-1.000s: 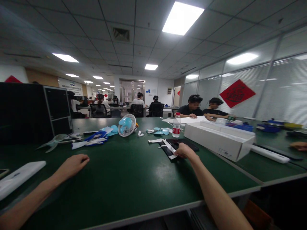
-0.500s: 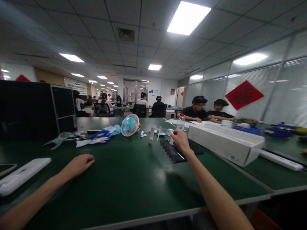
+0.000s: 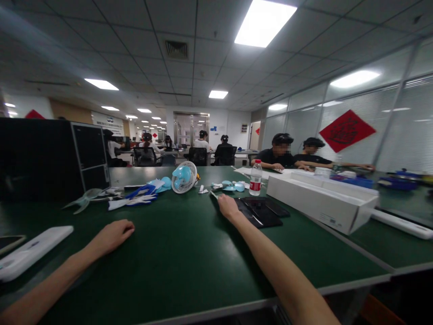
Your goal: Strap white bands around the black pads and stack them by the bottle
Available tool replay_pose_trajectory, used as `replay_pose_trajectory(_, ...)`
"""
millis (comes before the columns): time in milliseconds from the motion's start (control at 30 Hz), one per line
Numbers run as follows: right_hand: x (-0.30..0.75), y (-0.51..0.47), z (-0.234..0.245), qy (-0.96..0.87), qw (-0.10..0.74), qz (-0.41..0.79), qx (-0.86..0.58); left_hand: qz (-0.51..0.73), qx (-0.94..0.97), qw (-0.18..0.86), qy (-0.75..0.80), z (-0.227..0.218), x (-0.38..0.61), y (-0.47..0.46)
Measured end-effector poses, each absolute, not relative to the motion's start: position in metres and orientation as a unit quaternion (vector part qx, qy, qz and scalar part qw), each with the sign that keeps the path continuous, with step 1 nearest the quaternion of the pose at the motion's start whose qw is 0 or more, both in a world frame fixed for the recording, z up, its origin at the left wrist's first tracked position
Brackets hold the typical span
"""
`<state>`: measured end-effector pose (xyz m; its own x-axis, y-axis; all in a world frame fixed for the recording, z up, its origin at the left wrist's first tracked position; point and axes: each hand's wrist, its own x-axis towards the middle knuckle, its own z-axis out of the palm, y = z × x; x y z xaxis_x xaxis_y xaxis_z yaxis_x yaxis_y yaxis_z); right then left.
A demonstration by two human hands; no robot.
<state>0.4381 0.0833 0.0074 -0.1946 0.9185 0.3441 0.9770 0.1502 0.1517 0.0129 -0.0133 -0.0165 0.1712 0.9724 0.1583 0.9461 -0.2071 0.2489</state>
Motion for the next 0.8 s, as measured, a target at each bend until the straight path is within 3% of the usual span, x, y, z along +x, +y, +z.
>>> replay_pose_trajectory(233,0.444,0.082,0.008,-0.764,0.073,-0.136,-0.627,0.146,0.768,0.058,0.621,-0.021,0.009,-0.01)
replay_pose_trajectory(433,0.511,0.076,0.032,-0.633,0.163,-0.14,-0.744,0.144,0.767,0.058,0.623,-0.024,0.006,-0.008)
replay_pose_trajectory(800,0.578,0.073,0.023,-0.511,0.148,-0.04,-0.846,0.152,0.772,0.049,0.616,-0.026,0.007,-0.006)
